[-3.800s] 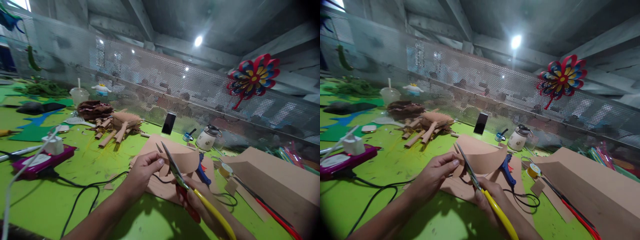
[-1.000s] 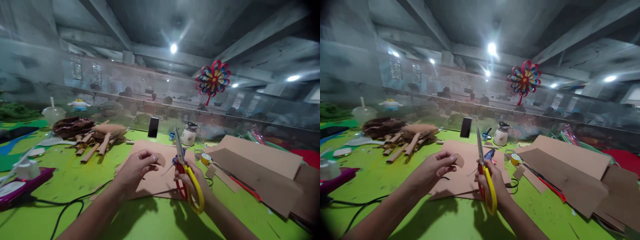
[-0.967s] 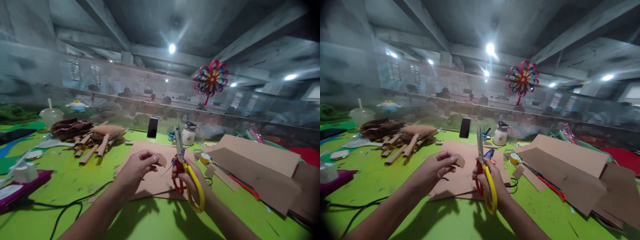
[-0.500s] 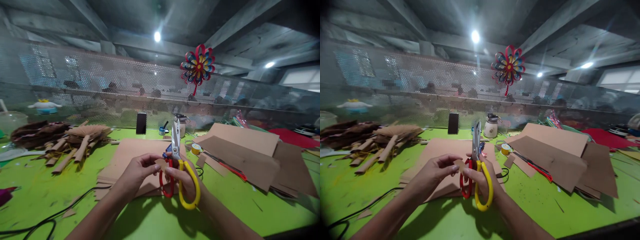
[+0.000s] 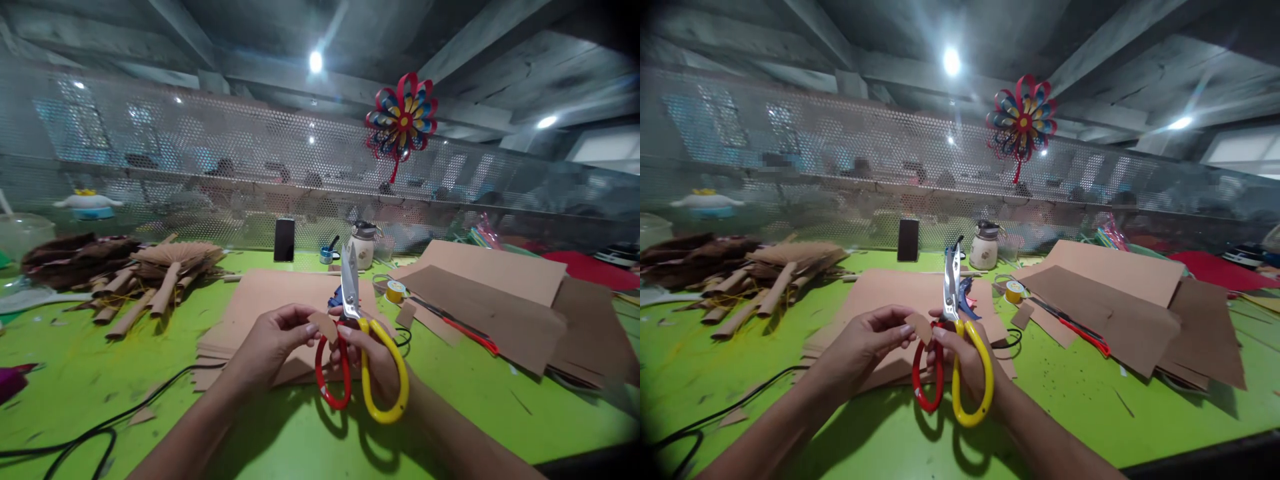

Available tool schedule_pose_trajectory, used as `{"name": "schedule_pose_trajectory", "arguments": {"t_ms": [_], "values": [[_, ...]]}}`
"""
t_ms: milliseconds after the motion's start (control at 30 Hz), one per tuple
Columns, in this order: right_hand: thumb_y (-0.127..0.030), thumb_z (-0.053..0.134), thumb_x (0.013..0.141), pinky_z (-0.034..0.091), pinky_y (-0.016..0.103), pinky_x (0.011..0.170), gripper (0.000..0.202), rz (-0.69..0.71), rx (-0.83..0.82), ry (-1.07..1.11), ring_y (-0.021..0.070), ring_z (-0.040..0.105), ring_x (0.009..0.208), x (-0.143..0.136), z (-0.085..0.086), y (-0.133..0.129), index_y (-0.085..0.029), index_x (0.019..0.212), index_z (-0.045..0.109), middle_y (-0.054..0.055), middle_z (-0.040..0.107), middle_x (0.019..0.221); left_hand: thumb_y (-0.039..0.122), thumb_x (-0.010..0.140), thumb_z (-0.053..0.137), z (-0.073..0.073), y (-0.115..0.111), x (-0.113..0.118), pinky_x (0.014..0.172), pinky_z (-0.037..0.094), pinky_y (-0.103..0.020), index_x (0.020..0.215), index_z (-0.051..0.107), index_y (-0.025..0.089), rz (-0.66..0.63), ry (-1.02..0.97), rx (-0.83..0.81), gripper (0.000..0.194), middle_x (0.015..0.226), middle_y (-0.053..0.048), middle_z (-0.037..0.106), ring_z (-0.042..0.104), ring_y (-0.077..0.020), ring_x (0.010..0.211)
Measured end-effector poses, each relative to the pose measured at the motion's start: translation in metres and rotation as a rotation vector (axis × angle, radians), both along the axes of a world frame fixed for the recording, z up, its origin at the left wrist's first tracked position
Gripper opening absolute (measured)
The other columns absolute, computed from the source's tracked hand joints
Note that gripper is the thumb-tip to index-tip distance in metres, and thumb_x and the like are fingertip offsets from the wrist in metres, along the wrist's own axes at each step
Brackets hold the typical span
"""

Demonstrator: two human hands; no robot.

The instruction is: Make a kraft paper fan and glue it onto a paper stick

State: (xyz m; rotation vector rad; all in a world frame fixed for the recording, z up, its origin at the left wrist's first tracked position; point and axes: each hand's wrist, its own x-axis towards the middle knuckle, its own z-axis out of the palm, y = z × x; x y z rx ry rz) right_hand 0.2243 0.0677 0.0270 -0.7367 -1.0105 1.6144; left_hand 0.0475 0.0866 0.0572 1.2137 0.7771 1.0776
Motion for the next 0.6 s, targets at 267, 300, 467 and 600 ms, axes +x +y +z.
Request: {"name": "schedule_pose_trajectory", "arguments": {"t_ms": [267,300,467,600], "values": [[-0.031,0.064,0.081,0.056,0.035,0.067,0.038,0.023,0.155,-0.123,0.016,0.063,0.068,0.003,0.007,-0.005,-0.017,0.115,0.054,0.004,0.063,0.081,0.021,0.067,0.076,-0.002,0.002,-0.003,0.068,0.042,-0.026,0.08,0.07,0.014,0.03,0.028,0.011,0.016,0.077,-0.004,0.067,0.055,-0.0148,0.072],[-0.031,0.063,0.082,0.056,0.036,0.067,0.038,0.026,0.156,-0.137,0.0161,0.063,0.067,0.003,0.008,-0.005,-0.017,0.116,0.053,0.003,0.062,0.081,0.021,0.066,0.076,-0.002,0.003,-0.003,0.066,0.042,-0.026,0.079,0.07,0.014,0.035,0.025,0.012,0.016,0.073,-0.003,0.066,0.054,-0.014,0.07],[-0.032,0.064,0.08,0.056,0.036,0.061,0.04,0.002,0.241,-0.262,0.0178,0.064,0.064,0.005,0.013,-0.006,-0.017,0.115,0.052,0.003,0.062,0.078,0.022,0.066,0.077,-0.002,0.001,-0.002,0.064,0.041,-0.024,0.077,0.07,0.014,-0.039,0.024,-0.008,0.015,0.072,-0.002,0.064,0.052,-0.0122,0.066],[-0.032,0.065,0.076,0.053,0.032,0.058,0.043,0.006,0.305,-0.355,0.0179,0.063,0.061,0.007,0.014,-0.006,-0.016,0.114,0.053,0.003,0.062,0.076,0.028,0.07,0.075,-0.003,-0.002,0.002,0.065,0.043,-0.026,0.08,0.07,0.014,-0.109,0.029,-0.026,0.018,0.075,-0.004,0.066,0.055,-0.0139,0.068]]}}
